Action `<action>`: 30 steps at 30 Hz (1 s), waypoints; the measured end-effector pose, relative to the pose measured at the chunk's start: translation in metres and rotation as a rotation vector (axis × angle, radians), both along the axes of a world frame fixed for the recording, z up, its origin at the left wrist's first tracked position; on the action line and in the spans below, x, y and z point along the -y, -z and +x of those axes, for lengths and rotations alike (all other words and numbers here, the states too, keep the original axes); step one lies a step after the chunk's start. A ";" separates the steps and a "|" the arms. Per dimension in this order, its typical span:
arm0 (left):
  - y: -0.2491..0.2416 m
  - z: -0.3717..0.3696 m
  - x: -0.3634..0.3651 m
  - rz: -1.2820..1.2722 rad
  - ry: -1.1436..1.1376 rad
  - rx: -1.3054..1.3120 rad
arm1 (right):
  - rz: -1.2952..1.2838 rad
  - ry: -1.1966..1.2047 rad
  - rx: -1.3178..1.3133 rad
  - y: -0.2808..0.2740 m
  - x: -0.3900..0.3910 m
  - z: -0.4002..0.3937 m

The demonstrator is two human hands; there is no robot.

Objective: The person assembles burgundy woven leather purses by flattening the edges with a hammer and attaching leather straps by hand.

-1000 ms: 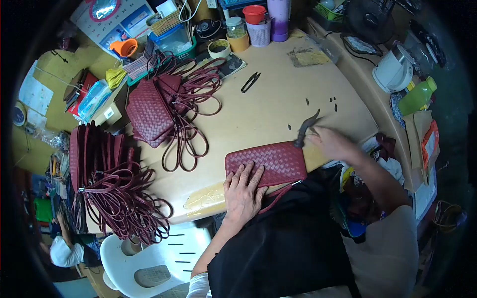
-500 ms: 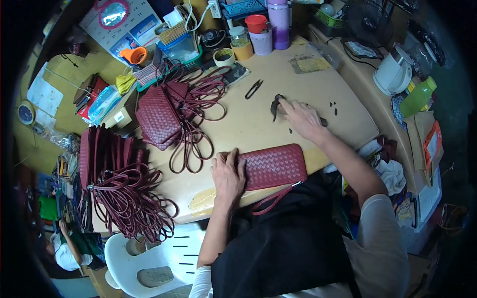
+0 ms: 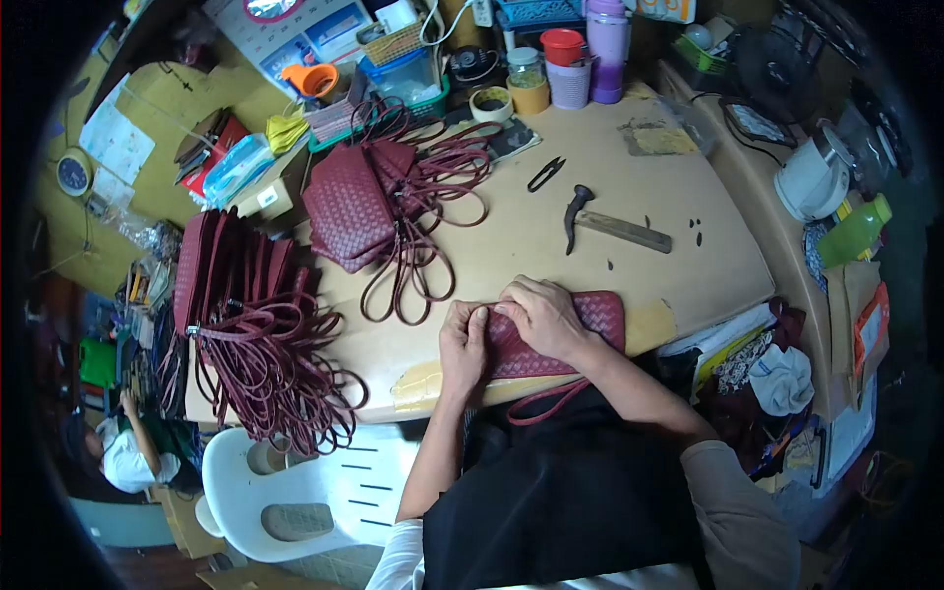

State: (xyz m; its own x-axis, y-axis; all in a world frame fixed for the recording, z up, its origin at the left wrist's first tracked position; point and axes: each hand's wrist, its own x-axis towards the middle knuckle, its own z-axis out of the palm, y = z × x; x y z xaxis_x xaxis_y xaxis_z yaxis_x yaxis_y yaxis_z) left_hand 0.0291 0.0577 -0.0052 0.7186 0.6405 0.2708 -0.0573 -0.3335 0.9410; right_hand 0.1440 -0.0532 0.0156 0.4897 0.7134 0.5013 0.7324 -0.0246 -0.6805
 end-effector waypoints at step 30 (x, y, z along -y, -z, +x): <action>-0.049 -0.056 -0.020 0.372 0.354 -0.078 | -0.463 -0.066 0.030 -0.047 0.094 0.003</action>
State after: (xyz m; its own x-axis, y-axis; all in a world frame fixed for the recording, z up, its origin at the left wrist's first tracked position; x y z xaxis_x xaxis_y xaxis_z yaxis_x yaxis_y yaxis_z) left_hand -0.0273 0.0778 0.0436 0.9012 0.2248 0.3706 -0.1614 -0.6193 0.7684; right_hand 0.1465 -0.1467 0.0628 0.4260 0.8944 0.1364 0.7615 -0.2731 -0.5878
